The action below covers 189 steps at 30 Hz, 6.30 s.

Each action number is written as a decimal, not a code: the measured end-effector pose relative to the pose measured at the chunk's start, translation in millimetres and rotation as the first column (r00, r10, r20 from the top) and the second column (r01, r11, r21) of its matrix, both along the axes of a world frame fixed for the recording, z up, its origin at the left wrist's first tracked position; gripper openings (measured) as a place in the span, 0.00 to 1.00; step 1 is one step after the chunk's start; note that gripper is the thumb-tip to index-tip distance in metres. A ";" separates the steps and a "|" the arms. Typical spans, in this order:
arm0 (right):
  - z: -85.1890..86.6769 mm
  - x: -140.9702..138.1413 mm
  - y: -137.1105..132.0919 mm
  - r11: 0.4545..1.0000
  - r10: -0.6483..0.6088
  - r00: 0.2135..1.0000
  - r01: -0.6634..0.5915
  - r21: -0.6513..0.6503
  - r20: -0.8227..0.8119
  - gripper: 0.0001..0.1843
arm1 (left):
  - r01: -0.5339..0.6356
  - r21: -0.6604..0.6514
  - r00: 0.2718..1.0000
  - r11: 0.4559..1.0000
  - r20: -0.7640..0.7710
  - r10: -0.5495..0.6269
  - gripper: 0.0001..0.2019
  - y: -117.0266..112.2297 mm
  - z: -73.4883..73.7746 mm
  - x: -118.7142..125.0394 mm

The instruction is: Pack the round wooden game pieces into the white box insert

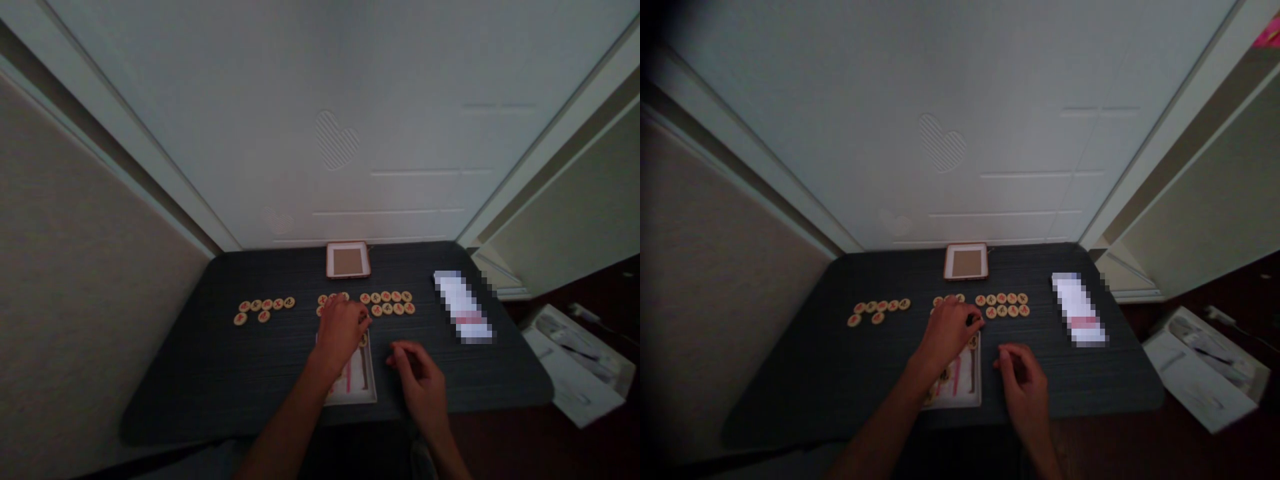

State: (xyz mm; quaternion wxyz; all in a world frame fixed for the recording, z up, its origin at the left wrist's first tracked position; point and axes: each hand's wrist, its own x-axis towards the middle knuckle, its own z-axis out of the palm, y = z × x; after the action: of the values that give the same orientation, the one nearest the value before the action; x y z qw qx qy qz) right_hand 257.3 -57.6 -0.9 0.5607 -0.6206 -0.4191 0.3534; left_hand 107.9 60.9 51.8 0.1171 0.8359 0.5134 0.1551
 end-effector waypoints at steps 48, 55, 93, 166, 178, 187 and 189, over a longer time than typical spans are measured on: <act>-6.0 0.0 0.6 0.996 0.088 0.985 -0.089 0.000 0.147 0.13 | 0.147 -0.534 0.737 0.833 0.620 0.268 0.08 -36.6 26.0 -55.2; 7.4 -14.1 -3.5 0.982 0.151 0.964 -0.172 0.081 0.219 0.10 | 0.293 -0.585 0.563 0.757 0.745 0.357 0.07 -68.2 9.3 -45.7; 12.1 -28.2 -7.8 0.957 0.237 0.862 -0.288 0.048 0.448 0.20 | -0.195 -0.373 0.937 0.907 0.204 0.285 0.17 -81.5 -20.4 -100.5; 34.0 -40.1 -9.2 0.967 0.253 0.967 -0.254 0.025 0.034 0.12 | 0.215 -0.580 0.592 0.786 0.717 0.367 0.12 -97.9 -4.4 -56.6; 28.8 -40.1 -11.3 0.957 0.280 0.959 -0.282 0.059 0.046 0.08 | 0.193 -0.566 0.596 0.802 0.716 0.363 0.11 -97.1 -4.3 -56.5; 26.4 -41.4 -13.5 0.935 0.333 0.938 -0.342 0.095 0.099 0.07 | 0.168 -0.573 0.516 0.802 0.745 0.424 0.09 -96.2 -11.0 -55.3; 27.9 -41.1 -14.1 0.937 0.315 0.937 -0.332 0.106 0.151 0.07 | 0.164 -0.570 0.512 0.805 0.747 0.424 0.09 -95.7 -10.3 -56.1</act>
State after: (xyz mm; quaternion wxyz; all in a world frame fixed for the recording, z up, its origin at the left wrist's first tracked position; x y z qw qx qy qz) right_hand 216.1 -71.7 27.0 0.5048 -0.5274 -0.5739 0.3711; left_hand 51.9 -34.8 41.5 0.5853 0.5298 0.4752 0.3885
